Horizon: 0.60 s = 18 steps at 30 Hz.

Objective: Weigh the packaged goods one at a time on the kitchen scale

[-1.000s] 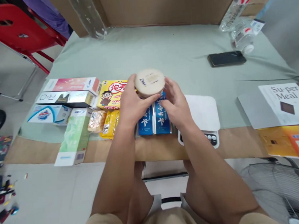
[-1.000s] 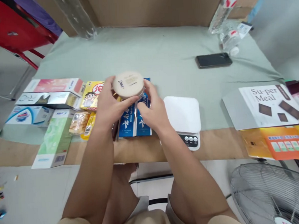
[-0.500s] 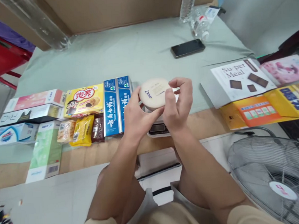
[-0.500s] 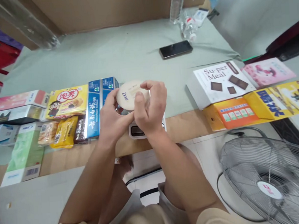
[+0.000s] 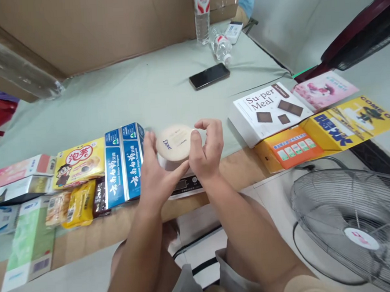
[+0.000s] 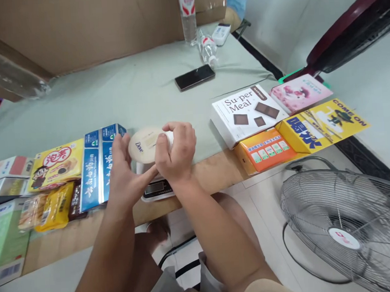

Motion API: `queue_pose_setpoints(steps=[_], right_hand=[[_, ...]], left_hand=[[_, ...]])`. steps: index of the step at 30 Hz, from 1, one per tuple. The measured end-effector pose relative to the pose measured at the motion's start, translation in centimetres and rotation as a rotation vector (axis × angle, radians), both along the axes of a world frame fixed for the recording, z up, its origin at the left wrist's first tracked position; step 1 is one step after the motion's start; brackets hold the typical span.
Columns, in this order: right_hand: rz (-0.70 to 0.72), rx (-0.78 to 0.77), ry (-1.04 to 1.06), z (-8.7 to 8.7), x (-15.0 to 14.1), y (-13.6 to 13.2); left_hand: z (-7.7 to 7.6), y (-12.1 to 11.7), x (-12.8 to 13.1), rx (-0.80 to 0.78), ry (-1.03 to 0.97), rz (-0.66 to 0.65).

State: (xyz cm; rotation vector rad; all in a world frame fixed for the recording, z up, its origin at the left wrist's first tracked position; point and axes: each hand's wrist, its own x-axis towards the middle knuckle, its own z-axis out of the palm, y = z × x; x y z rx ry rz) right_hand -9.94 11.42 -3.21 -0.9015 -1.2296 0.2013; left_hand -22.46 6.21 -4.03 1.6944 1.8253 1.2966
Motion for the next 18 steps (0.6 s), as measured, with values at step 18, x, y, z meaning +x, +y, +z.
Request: queue_pose_setpoints(steps=[18], right_hand=[[-0.020, -0.090, 0.362, 2.5, 3.5, 1.4]], left_hand=[[6.5, 5.4, 2.2, 0.003, 0.010, 0.006]])
